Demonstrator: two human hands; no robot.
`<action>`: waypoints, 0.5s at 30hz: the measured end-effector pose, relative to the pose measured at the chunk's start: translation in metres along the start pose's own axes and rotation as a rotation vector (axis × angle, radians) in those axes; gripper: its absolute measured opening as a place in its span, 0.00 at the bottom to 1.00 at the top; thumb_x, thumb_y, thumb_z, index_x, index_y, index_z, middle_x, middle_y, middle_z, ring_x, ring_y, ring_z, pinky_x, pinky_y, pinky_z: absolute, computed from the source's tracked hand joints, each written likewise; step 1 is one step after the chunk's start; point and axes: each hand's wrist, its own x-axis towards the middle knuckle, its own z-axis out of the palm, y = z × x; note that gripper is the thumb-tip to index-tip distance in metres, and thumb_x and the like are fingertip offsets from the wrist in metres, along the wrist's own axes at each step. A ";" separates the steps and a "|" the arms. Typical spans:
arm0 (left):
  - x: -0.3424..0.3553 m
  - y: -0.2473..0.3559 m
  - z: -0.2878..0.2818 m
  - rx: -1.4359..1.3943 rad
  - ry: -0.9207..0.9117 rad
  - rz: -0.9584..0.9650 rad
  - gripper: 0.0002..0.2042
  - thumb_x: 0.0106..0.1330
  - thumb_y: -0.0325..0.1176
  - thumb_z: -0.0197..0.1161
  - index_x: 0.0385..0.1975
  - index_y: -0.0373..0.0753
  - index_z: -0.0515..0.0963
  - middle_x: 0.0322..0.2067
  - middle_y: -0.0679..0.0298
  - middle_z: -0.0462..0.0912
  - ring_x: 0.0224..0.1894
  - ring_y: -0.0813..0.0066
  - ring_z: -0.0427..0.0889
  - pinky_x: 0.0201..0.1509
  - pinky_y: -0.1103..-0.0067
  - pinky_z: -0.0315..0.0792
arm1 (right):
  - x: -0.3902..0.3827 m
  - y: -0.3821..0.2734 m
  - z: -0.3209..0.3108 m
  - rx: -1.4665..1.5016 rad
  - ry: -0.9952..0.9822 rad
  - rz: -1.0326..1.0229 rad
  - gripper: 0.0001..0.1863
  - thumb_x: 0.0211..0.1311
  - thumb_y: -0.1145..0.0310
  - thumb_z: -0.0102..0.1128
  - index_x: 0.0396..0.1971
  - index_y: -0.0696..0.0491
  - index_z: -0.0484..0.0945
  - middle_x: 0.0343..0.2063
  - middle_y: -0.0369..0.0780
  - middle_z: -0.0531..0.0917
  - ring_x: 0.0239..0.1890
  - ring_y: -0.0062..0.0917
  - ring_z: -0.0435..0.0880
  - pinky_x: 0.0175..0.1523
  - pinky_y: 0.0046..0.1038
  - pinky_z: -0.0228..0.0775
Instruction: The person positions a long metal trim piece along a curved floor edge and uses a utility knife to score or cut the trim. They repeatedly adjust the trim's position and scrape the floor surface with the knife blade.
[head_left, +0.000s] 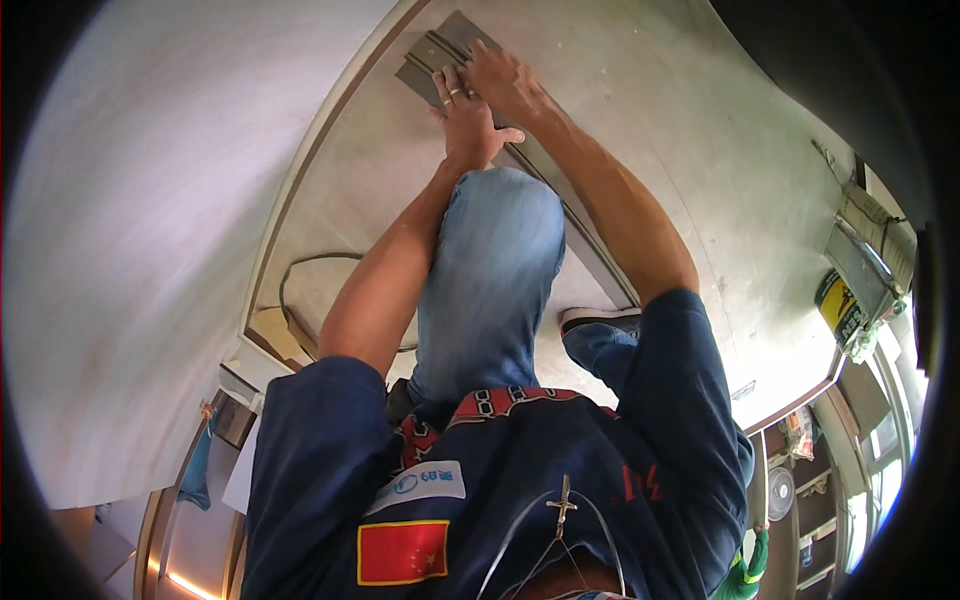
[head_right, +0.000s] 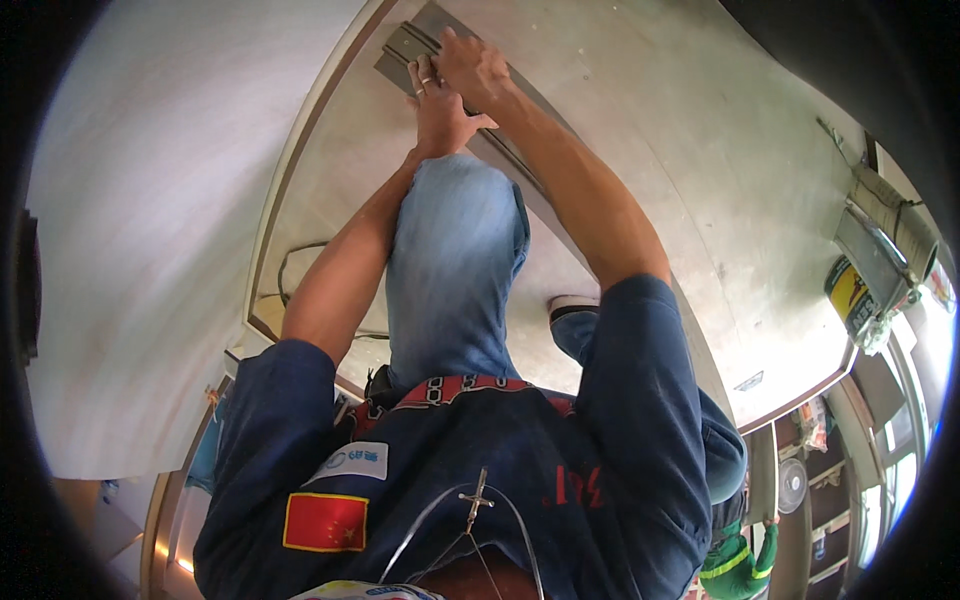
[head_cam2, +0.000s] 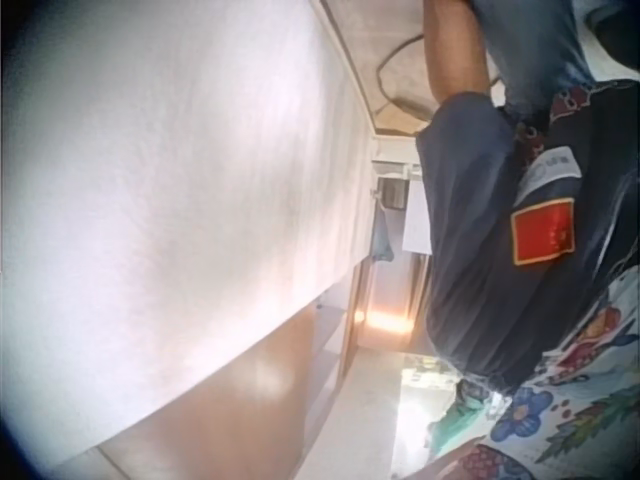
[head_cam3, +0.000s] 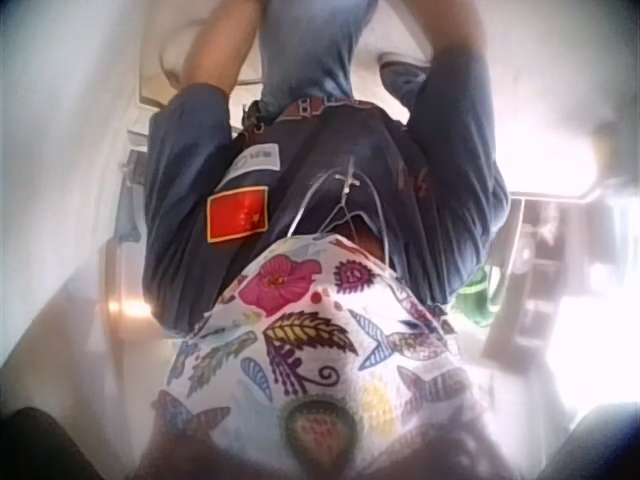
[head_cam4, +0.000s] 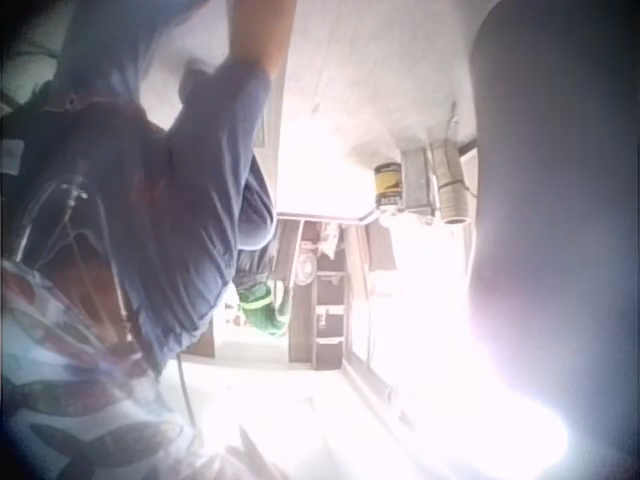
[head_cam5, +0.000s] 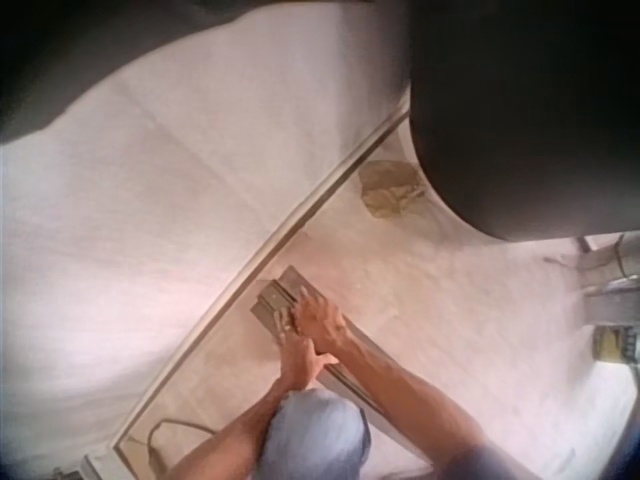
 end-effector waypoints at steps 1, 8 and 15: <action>0.001 0.004 -0.004 0.003 -0.022 -0.024 0.63 0.34 0.50 0.82 0.67 0.27 0.46 0.68 0.38 0.42 0.71 0.35 0.40 0.58 0.35 0.58 | -0.004 0.012 0.005 -0.018 0.002 0.002 0.15 0.65 0.61 0.50 0.45 0.55 0.68 0.31 0.50 0.84 0.36 0.48 0.84 0.40 0.46 0.77; 0.003 0.005 -0.011 -0.015 -0.042 -0.089 0.64 0.35 0.51 0.80 0.67 0.24 0.43 0.70 0.43 0.40 0.73 0.42 0.37 0.65 0.40 0.53 | -0.115 0.058 -0.009 -0.050 -0.018 0.123 0.19 0.63 0.60 0.55 0.49 0.54 0.69 0.31 0.52 0.83 0.38 0.49 0.83 0.43 0.46 0.75; 0.001 0.005 -0.005 0.015 -0.028 -0.058 0.65 0.34 0.54 0.80 0.67 0.24 0.45 0.69 0.39 0.43 0.72 0.39 0.38 0.62 0.38 0.56 | -0.042 0.034 -0.023 0.131 0.459 -0.007 0.14 0.62 0.67 0.51 0.47 0.53 0.75 0.39 0.50 0.82 0.40 0.48 0.82 0.44 0.44 0.74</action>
